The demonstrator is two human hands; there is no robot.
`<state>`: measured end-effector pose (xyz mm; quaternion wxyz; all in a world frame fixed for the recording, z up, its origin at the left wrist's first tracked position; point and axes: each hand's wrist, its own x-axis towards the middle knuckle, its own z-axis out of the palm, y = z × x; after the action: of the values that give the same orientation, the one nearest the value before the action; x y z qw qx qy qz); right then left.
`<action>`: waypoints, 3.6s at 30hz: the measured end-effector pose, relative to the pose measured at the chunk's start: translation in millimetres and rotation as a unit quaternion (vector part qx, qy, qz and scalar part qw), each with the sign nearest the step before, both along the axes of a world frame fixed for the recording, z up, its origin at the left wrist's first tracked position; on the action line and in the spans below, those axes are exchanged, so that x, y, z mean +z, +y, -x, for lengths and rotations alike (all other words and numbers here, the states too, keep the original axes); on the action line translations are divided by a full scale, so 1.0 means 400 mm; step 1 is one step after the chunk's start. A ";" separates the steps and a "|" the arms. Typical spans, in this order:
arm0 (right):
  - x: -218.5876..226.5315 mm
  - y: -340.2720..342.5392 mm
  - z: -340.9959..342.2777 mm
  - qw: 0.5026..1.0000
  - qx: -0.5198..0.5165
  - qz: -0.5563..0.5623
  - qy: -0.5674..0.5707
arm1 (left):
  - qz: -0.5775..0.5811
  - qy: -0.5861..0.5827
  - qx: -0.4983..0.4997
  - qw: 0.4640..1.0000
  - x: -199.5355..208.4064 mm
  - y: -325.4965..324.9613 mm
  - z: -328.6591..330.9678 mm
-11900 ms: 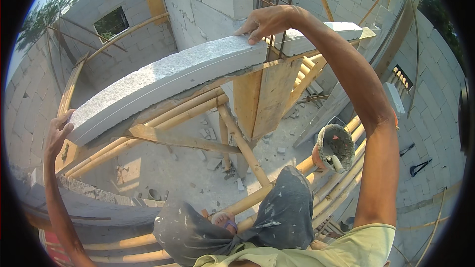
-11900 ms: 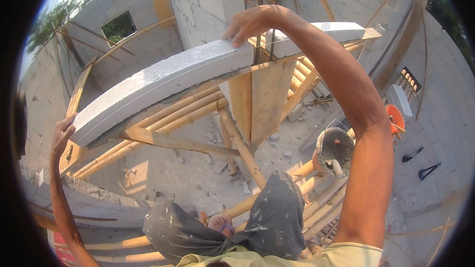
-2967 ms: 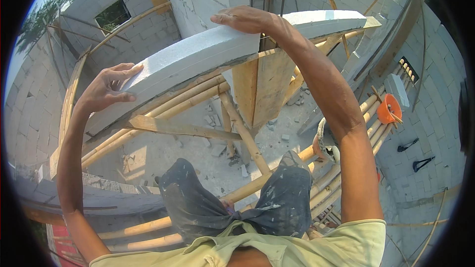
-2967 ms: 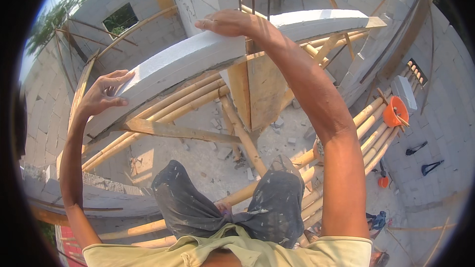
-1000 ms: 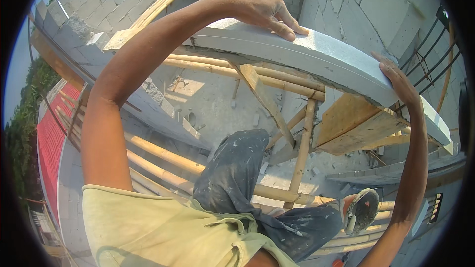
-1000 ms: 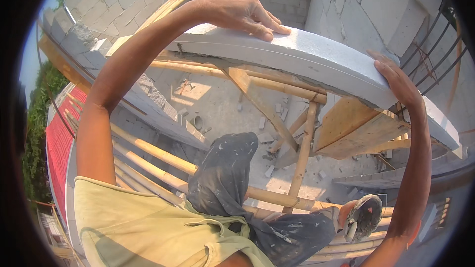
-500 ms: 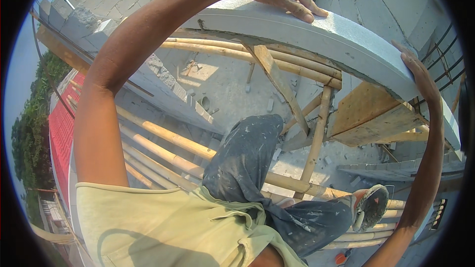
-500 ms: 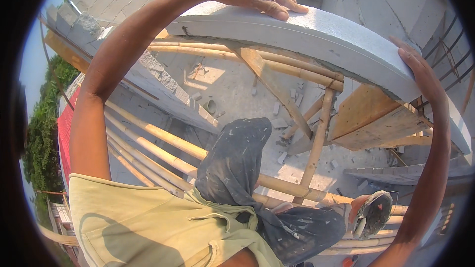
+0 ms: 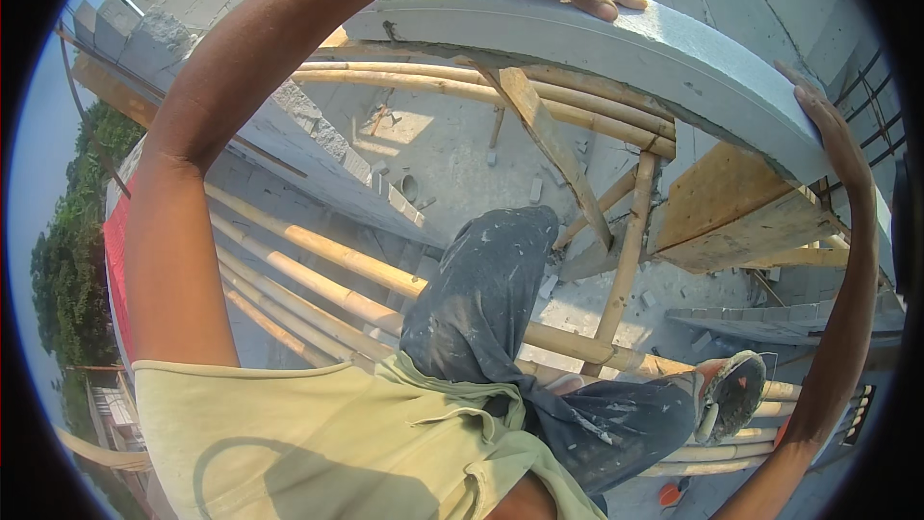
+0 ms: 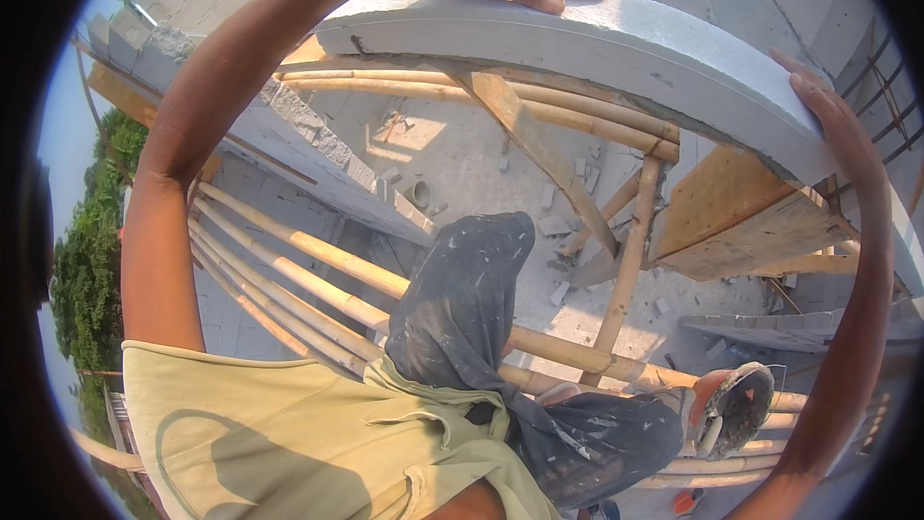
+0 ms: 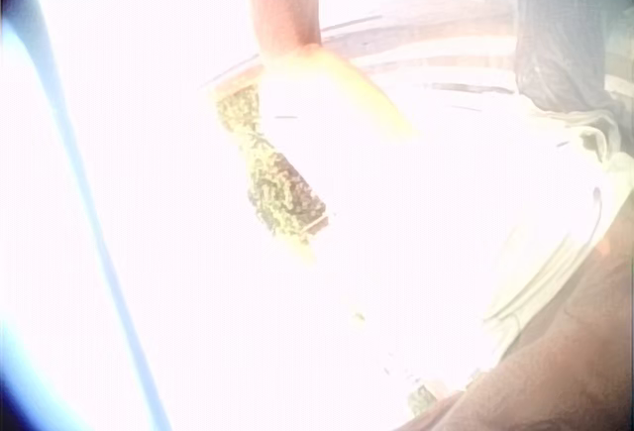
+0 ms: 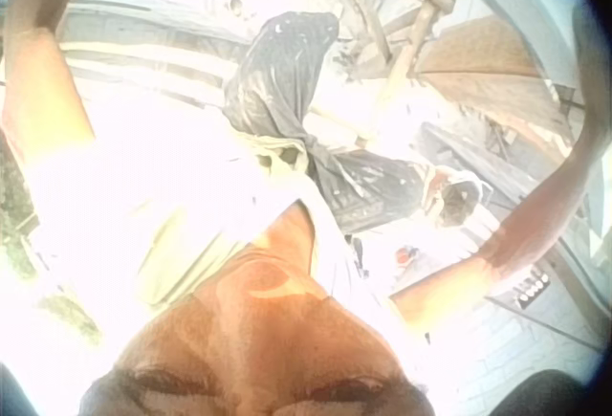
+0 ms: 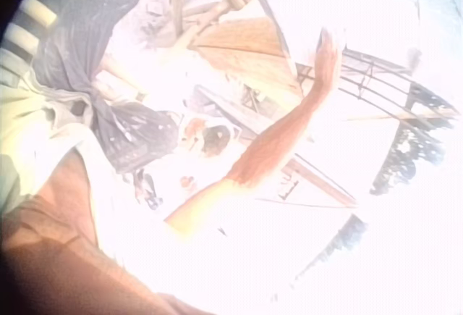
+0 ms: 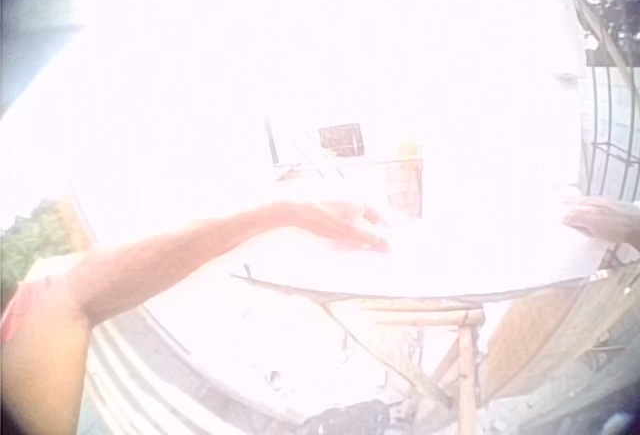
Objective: The person fits a curved block onto a wooden form, coats the block with mortar using a trowel, and then places and adjusts the block onto the wall structure by hand.
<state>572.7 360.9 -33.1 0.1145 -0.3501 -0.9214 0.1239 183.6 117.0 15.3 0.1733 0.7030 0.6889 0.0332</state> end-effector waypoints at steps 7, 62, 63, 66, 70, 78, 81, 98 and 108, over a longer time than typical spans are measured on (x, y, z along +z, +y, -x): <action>-0.005 0.015 -0.016 1.000 0.012 0.012 -0.005 | -0.002 -0.008 -0.018 1.000 -0.018 0.021 0.013; 0.032 -0.104 0.186 0.999 0.045 -0.018 -0.019 | -0.090 -0.046 -0.086 0.991 -0.007 0.040 0.045; 0.043 -0.118 0.188 0.999 0.043 0.004 -0.033 | -0.093 -0.040 -0.092 0.991 -0.011 0.025 0.066; 0.031 -0.084 0.142 0.999 0.030 0.017 -0.034 | -0.106 -0.031 -0.093 0.990 -0.030 0.057 0.013; 0.043 -0.082 0.111 0.998 -0.002 0.014 -0.060 | -0.215 0.032 -0.088 0.972 0.013 0.036 0.025; 0.046 -0.091 0.150 0.999 0.007 0.031 -0.033 | -0.316 0.019 0.043 0.947 -0.095 -0.012 0.227; 0.042 -0.074 0.149 0.999 0.006 0.032 -0.032 | -0.174 -0.027 0.110 0.978 -0.104 -0.022 0.226; 0.059 -0.133 0.154 0.998 0.017 0.049 -0.031 | -0.125 0.026 0.045 0.991 -0.082 0.012 0.119; -0.039 -0.214 -0.002 0.854 0.073 -0.317 0.406 | -0.152 0.011 0.046 0.987 -0.076 0.029 0.032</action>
<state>573.5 275.3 -48.6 0.5736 -0.1452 -0.8054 -0.0355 170.7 128.5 -15.2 0.0551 0.6894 0.7090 0.1375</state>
